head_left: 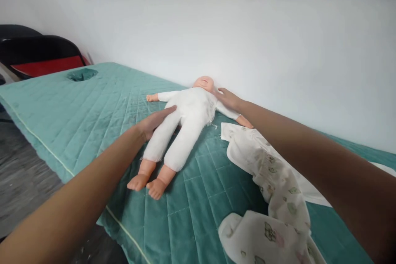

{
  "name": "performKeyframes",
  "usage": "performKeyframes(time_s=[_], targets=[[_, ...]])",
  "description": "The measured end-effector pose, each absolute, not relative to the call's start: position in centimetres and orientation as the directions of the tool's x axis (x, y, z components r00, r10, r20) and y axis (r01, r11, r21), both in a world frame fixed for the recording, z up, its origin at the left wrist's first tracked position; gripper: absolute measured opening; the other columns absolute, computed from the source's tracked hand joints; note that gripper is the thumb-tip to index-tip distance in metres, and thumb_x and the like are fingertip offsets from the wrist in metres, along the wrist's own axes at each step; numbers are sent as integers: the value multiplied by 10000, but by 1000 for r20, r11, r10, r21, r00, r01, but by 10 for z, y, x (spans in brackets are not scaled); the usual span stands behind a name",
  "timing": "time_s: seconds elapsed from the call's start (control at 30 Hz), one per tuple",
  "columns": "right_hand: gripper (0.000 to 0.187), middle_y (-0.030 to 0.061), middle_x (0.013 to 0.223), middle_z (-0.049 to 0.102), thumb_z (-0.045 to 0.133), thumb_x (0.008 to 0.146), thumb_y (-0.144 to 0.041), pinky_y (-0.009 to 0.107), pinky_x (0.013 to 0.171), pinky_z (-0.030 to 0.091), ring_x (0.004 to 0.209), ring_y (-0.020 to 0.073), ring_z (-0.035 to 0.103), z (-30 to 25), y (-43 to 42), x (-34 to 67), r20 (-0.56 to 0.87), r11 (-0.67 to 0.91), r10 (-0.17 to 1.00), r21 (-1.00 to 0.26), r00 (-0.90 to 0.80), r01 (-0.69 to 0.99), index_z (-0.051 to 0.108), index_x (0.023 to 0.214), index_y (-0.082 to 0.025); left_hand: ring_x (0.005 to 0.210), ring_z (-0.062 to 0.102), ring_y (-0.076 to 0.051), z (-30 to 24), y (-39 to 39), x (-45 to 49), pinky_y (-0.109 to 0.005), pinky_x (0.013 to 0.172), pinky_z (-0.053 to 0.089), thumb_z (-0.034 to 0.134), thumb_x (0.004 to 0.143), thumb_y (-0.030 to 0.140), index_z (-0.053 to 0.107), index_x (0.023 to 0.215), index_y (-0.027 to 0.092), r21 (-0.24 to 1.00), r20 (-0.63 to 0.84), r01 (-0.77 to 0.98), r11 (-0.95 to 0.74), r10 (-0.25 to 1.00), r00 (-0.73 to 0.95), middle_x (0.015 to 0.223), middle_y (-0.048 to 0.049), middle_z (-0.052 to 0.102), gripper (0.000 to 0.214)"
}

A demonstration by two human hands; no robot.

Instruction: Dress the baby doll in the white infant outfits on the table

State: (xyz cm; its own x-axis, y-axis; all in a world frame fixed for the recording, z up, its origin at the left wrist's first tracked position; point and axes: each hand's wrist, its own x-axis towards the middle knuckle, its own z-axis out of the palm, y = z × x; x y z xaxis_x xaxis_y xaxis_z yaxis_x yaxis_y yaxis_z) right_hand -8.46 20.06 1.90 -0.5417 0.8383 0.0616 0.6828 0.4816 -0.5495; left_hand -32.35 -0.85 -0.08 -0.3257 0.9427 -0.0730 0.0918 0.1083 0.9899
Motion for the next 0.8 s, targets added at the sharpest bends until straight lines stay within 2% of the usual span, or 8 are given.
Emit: performKeyframes(time_s=[0.13,0.23,0.3,0.37,0.5,0.6,0.67,0.8], targets=[[677,214,1100,722,240,977,-635,400,915,475,1019,318,670,12,185,11,-78,333,921,-350,-381,876,676,1030,-119,1079,647,-409,19,-25,-310,-573,910,535,770,643,541,679,985,239,944,173,329,-17,876,-450,995,-139,728,465],[638,192,1068,730,291,960,-646,407,875,472,1032,340,662,10,160,83,-115,261,950,-216,-290,941,693,974,-151,1101,625,-376,42,-67,-251,-537,972,507,712,729,525,678,992,255,826,374,554,-105,837,-399,1109,-112,700,379],[594,179,1148,715,380,927,-665,419,888,468,1091,357,638,13,141,120,-129,253,954,-141,-272,957,697,1019,-171,1021,659,-316,49,-104,-192,-487,941,518,558,870,556,674,1040,288,783,314,604,-149,933,-176,1104,-66,704,338],[513,167,1228,691,507,888,-624,433,917,462,1146,368,611,19,123,145,-137,262,953,-76,-270,962,694,1090,-191,1040,647,-340,45,-135,-132,-484,898,515,554,854,635,662,1048,270,705,199,689,-169,979,37,1090,-93,702,427],[376,167,1256,678,576,884,-409,475,926,459,1165,377,601,38,83,167,-116,317,943,21,-313,948,667,1190,-211,1123,588,-431,21,-153,-50,-560,916,455,608,820,637,574,1235,167,521,43,848,-97,995,87,1125,-212,666,628],[331,157,1228,690,489,924,-331,489,912,463,1140,370,615,56,47,172,-75,399,916,42,-395,916,662,1190,-234,1223,530,-459,9,-147,-21,-609,972,409,693,807,437,411,1422,110,446,28,890,-95,995,93,1314,-278,574,752],[334,143,1221,697,431,946,-311,479,905,470,1123,358,626,70,22,178,-49,441,897,35,-439,897,669,1173,-251,1244,537,-416,8,-146,-9,-575,981,422,609,831,218,370,1455,135,465,56,864,-194,980,189,1336,-248,575,674],[372,55,1266,700,382,957,-240,385,966,465,1161,274,627,96,-20,198,2,516,856,-32,-516,856,679,1175,-285,1175,591,-297,17,-159,11,-441,957,464,465,743,2,527,1303,244,502,218,661,-558,821,528,1222,-107,661,613]])
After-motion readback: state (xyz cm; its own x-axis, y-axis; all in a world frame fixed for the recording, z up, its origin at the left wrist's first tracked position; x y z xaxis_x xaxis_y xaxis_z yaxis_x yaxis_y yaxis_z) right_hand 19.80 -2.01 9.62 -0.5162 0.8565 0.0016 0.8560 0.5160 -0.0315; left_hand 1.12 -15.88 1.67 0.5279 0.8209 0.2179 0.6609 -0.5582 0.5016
